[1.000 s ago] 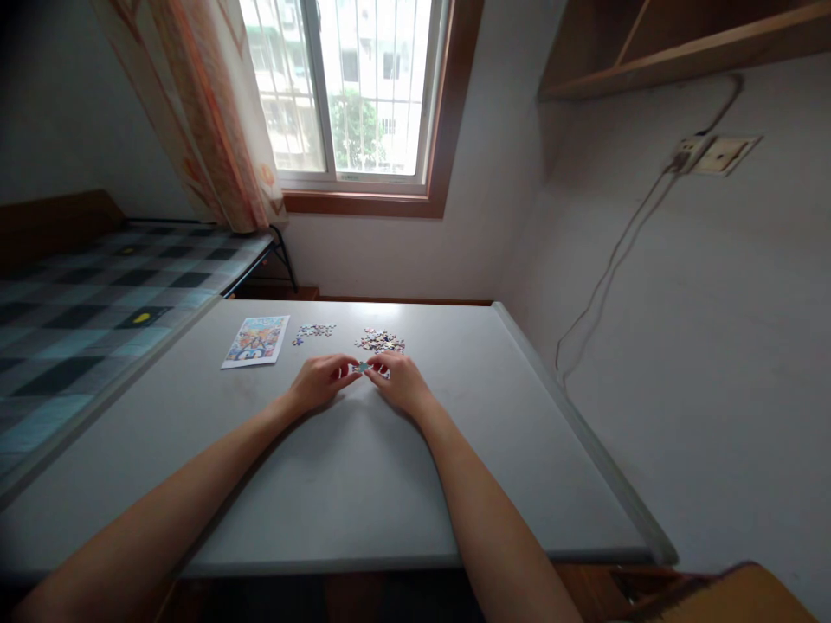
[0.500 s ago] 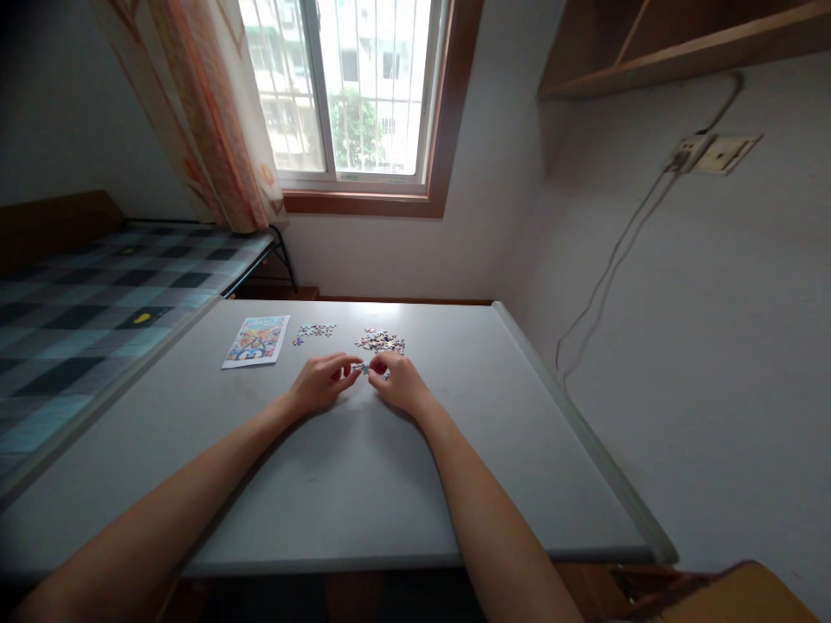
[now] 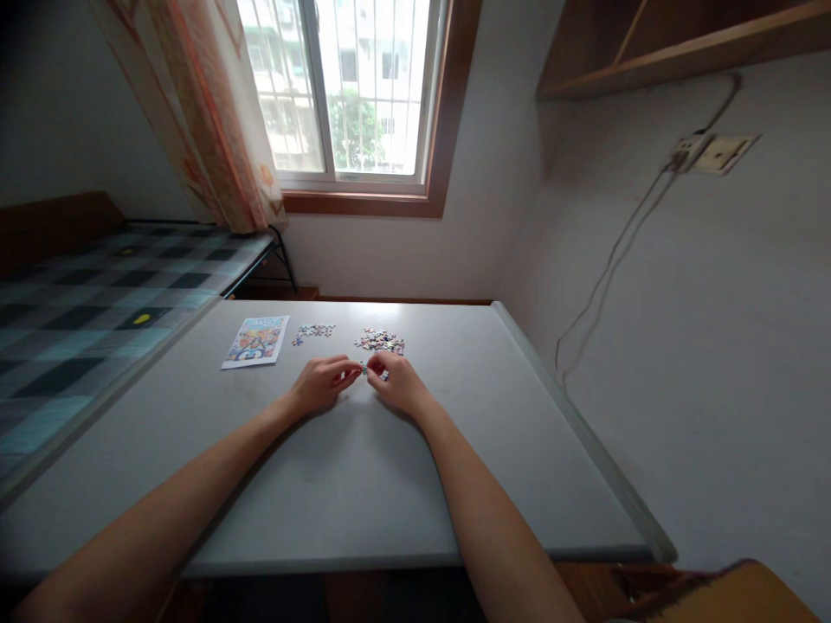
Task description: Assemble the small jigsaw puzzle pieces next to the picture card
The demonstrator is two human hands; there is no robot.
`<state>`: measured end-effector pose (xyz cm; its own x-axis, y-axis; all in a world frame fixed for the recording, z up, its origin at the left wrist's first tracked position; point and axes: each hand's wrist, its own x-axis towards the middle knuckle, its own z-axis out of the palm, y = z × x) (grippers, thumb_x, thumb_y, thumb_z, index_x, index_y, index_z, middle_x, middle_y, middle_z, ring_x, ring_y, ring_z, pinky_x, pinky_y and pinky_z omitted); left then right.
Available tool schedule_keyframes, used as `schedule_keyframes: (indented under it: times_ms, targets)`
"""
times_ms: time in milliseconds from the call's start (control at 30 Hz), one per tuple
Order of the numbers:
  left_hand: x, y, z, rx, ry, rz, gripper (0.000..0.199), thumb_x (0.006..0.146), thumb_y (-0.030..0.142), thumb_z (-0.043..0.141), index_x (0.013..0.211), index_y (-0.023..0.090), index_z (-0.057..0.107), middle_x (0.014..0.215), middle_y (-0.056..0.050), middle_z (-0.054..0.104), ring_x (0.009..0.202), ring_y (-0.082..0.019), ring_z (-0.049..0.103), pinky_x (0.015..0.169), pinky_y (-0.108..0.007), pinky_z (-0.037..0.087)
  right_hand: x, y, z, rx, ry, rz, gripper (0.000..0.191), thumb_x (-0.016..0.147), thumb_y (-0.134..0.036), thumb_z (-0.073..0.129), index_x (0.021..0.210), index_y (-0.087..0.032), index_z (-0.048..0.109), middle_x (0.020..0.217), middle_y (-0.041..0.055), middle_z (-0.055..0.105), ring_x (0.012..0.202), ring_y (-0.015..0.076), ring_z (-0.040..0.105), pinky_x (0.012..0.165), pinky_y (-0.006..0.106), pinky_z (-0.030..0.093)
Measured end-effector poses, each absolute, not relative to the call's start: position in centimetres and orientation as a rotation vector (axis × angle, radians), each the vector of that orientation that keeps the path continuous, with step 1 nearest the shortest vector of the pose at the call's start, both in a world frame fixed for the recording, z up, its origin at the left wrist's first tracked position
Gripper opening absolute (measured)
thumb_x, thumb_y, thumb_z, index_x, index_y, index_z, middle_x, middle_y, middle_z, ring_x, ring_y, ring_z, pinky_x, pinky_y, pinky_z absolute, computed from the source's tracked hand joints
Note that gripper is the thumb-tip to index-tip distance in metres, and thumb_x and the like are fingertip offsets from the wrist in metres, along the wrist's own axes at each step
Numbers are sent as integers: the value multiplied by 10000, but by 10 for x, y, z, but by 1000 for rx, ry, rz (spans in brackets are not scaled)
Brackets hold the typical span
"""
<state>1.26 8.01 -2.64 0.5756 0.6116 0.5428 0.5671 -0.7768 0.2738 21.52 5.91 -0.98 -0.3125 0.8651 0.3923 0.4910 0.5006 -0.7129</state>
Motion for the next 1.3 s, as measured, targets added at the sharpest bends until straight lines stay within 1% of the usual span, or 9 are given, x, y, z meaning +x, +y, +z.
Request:
schedule_keyframes:
  times_ms: [167,300,400,533,767,900,1300]
  targets:
    - [13,79,-25,2715,1018,978,257,943,329,470,955,196,689,713,-2,632,522,-66,490,556,-193,383,215,60,-11,-1109,-1929,681,91,824,-212,545,821,-169,624,751,18,653,712,140,607,679,257,470]
    - [13,79,-25,2718,1019,990,259,948,322,464,914,190,684,719,-5,632,511,-63,476,545,-191,369,214,59,-9,-1108,-1918,709,102,837,-227,555,847,-171,639,779,26,677,736,146,625,687,262,480]
    - [13,80,-25,2735,1017,984,260,950,321,466,885,189,680,726,-8,637,510,-65,474,544,-194,361,214,59,-8,-1113,-1913,705,117,846,-228,562,881,-169,657,808,35,692,753,147,635,704,265,486]
    - [14,78,-23,2707,1104,1037,228,940,307,487,887,198,681,725,-2,643,532,-71,504,559,-198,365,215,61,-11,-1152,-1891,649,146,854,-238,577,943,-171,671,794,35,689,727,144,629,702,266,488]
    - [14,78,-23,2653,1143,1124,160,913,270,535,863,196,667,732,19,654,535,-61,522,572,-187,377,218,65,-17,-1104,-2025,468,110,860,-187,566,828,-167,669,783,39,664,732,150,590,717,275,469]
    - [14,78,-22,2658,1136,1137,141,903,258,549,856,193,666,725,22,654,524,-59,519,565,-186,378,218,65,-17,-1096,-2037,437,117,870,-178,559,828,-175,668,791,38,668,740,151,583,723,276,461]
    - [13,78,-23,2652,1119,1113,168,916,283,532,868,192,666,732,16,656,534,-65,518,567,-193,380,219,66,-18,-1098,-2072,391,120,882,-181,571,827,-174,677,802,41,663,755,152,581,736,273,451]
